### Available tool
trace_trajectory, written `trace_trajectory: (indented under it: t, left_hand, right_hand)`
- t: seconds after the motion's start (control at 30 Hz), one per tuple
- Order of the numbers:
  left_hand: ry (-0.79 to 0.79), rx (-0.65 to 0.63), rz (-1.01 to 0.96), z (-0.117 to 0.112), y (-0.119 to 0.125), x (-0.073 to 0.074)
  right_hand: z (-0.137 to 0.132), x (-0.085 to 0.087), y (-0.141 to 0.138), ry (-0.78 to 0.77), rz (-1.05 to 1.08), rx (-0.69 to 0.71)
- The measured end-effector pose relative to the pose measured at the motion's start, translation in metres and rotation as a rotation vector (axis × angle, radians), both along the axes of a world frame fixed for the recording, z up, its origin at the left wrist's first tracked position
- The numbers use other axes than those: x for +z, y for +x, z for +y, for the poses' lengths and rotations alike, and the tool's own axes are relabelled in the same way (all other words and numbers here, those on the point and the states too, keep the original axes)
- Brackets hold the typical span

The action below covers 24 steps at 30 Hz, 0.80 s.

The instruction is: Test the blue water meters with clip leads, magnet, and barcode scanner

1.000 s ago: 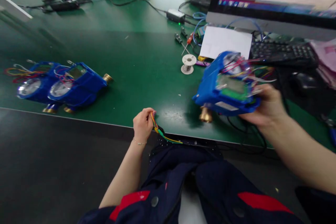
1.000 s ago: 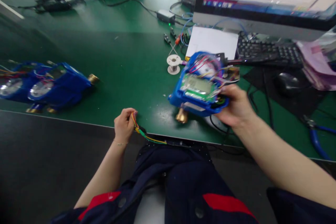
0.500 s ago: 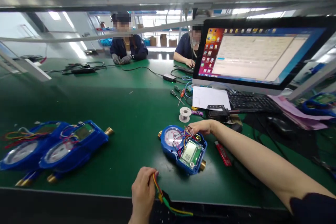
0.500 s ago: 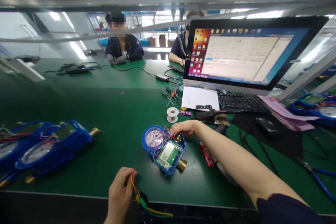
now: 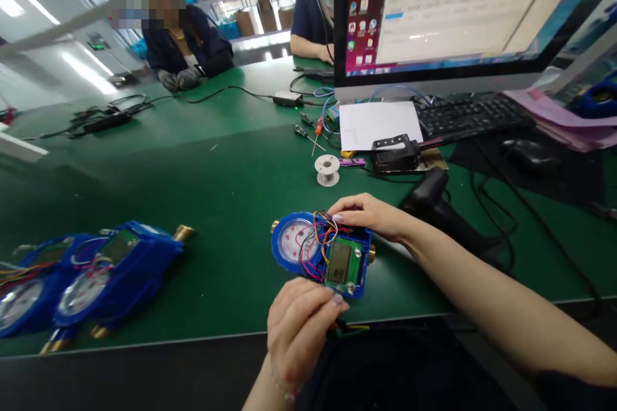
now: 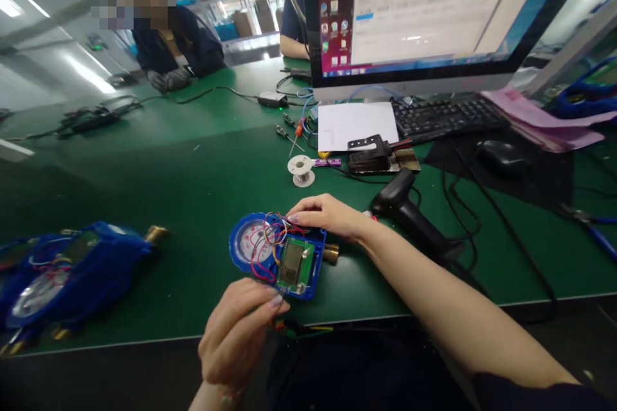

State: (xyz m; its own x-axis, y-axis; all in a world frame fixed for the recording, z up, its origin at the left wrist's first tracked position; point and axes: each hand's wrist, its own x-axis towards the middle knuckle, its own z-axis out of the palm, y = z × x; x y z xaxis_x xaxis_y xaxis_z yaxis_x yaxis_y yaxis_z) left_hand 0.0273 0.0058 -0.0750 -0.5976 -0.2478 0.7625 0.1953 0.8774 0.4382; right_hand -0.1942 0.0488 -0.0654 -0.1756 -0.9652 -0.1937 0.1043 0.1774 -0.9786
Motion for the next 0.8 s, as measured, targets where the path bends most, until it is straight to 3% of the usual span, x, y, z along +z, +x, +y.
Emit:
trace_trajectory:
  t: [0.4, 0.6, 0.8]
  left_hand:
    - [-0.124, 0.041, -0.157, -0.002, 0.012, -0.004]
    - [-0.08, 0.082, -0.136, -0.001, 0.01, -0.009]
    - [-0.02, -0.002, -0.15, -0.003, 0.009, -0.008]
  right_hand:
    - [0.002, 0.003, 0.001, -0.033, 0.063, 0.036]
    - [0.002, 0.004, 0.0, -0.03, 0.048, 0.057]
    - [0.002, 0.005, 0.0, -0.008, 0.039, 0.059]
